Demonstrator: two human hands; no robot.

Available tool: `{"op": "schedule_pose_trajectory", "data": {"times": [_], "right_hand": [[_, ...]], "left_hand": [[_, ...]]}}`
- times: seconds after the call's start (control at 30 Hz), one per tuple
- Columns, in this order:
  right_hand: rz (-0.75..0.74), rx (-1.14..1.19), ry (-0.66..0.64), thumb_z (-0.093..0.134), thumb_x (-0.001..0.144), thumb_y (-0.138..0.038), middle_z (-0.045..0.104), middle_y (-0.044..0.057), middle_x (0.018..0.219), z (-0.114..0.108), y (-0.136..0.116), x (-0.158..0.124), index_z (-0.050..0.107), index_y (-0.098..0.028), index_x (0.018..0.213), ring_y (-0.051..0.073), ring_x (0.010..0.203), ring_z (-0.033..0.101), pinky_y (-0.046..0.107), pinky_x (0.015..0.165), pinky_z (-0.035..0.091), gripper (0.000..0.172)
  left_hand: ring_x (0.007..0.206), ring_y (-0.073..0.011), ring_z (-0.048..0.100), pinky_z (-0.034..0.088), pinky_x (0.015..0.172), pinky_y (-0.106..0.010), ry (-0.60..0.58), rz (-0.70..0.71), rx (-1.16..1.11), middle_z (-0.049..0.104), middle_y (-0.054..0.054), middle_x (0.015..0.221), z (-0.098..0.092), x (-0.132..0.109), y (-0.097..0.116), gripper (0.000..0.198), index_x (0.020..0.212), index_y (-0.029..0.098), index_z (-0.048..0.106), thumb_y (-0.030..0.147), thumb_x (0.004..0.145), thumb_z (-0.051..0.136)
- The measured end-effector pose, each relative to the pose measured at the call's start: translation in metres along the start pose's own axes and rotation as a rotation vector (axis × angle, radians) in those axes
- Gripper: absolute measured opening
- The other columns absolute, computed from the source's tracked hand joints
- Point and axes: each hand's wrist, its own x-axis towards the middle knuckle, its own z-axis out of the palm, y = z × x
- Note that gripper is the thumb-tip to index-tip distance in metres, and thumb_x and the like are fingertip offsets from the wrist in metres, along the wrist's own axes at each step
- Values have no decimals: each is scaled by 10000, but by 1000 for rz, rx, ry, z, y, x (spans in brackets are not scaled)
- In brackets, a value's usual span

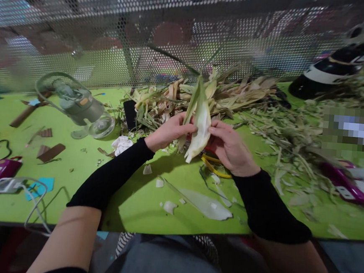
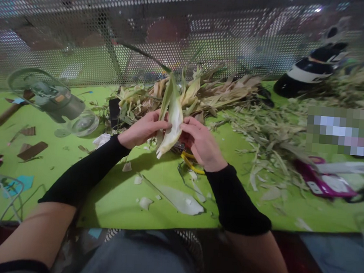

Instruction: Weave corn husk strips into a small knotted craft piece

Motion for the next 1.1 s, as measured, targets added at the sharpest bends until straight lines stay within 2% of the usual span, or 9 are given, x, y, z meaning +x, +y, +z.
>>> {"op": "schedule_pose_trajectory", "data": {"times": [0.2, 0.33, 0.47, 0.63, 0.77, 0.83, 0.93, 1.0, 1.1], "right_hand": [[-163, -674, -26, 538, 858, -366, 594, 26, 785, 11, 6, -5, 531, -218, 837, 182, 691, 509, 327, 650, 391, 149], [-112, -826, -217, 391, 947, -314, 591, 33, 705, 24, 0, -7, 460, -221, 710, 169, 632, 506, 324, 643, 372, 264], [-137, -949, -373, 468, 985, -537, 613, 16, 671, 8, -16, 12, 508, -218, 690, 160, 589, 522, 307, 616, 374, 437], [-116, -1001, 228, 624, 897, -584, 670, 47, 724, -49, -24, 77, 576, -223, 767, 205, 657, 605, 326, 660, 443, 387], [-87, -947, 385, 700, 837, -549, 681, 93, 752, -72, -14, 133, 558, -217, 764, 254, 765, 641, 375, 738, 477, 368], [-79, -905, 371, 765, 778, -496, 658, 67, 690, -70, -8, 150, 563, -216, 740, 251, 742, 641, 368, 728, 484, 348], [-94, -827, 313, 749, 780, -454, 653, 45, 674, -63, -7, 153, 587, -201, 730, 227, 703, 630, 341, 682, 489, 304], [-128, -761, 278, 655, 854, -455, 693, 51, 764, -59, -12, 142, 625, -183, 820, 207, 714, 633, 319, 656, 494, 276], [-231, -639, 123, 655, 867, -473, 728, 38, 879, -57, -22, 112, 675, -186, 988, 189, 744, 640, 296, 650, 498, 312]], "left_hand": [[593, -82, 514, 419, 602, -230, 38, 62, 136, 587, 24, 704, -1, -3, -2, 141, 838, 152, 570, 236, 821, 682], [671, -107, 527, 419, 648, -234, 98, 106, 332, 585, 11, 735, -3, -11, 5, 83, 777, 157, 562, 206, 835, 594], [810, -150, 563, 435, 764, -265, 268, 172, 596, 621, -14, 858, -19, -3, 20, 151, 901, 167, 606, 181, 880, 457], [801, -195, 589, 476, 839, -348, 459, 100, 813, 638, -73, 923, -48, 37, 27, 350, 1186, 105, 551, 256, 871, 539], [1150, -242, 602, 477, 1014, -384, 529, 348, 776, 579, -199, 1355, -53, 65, 21, 620, 1414, 111, 425, 251, 843, 621], [1223, -252, 579, 470, 1043, -386, 481, 479, 815, 599, -187, 1353, -46, 71, 20, 491, 1340, 121, 516, 211, 862, 580], [1047, -229, 657, 516, 951, -362, 252, 362, 818, 692, -141, 1195, -31, 73, 20, 317, 1186, 135, 619, 234, 887, 577], [1028, -231, 674, 525, 938, -365, 140, 233, 753, 697, -145, 1218, -22, 75, 17, 380, 1210, 137, 613, 343, 892, 636], [1061, -231, 672, 521, 953, -357, 78, 250, 562, 699, -158, 1215, -12, 82, 7, 539, 1269, 118, 561, 404, 843, 728]]}}
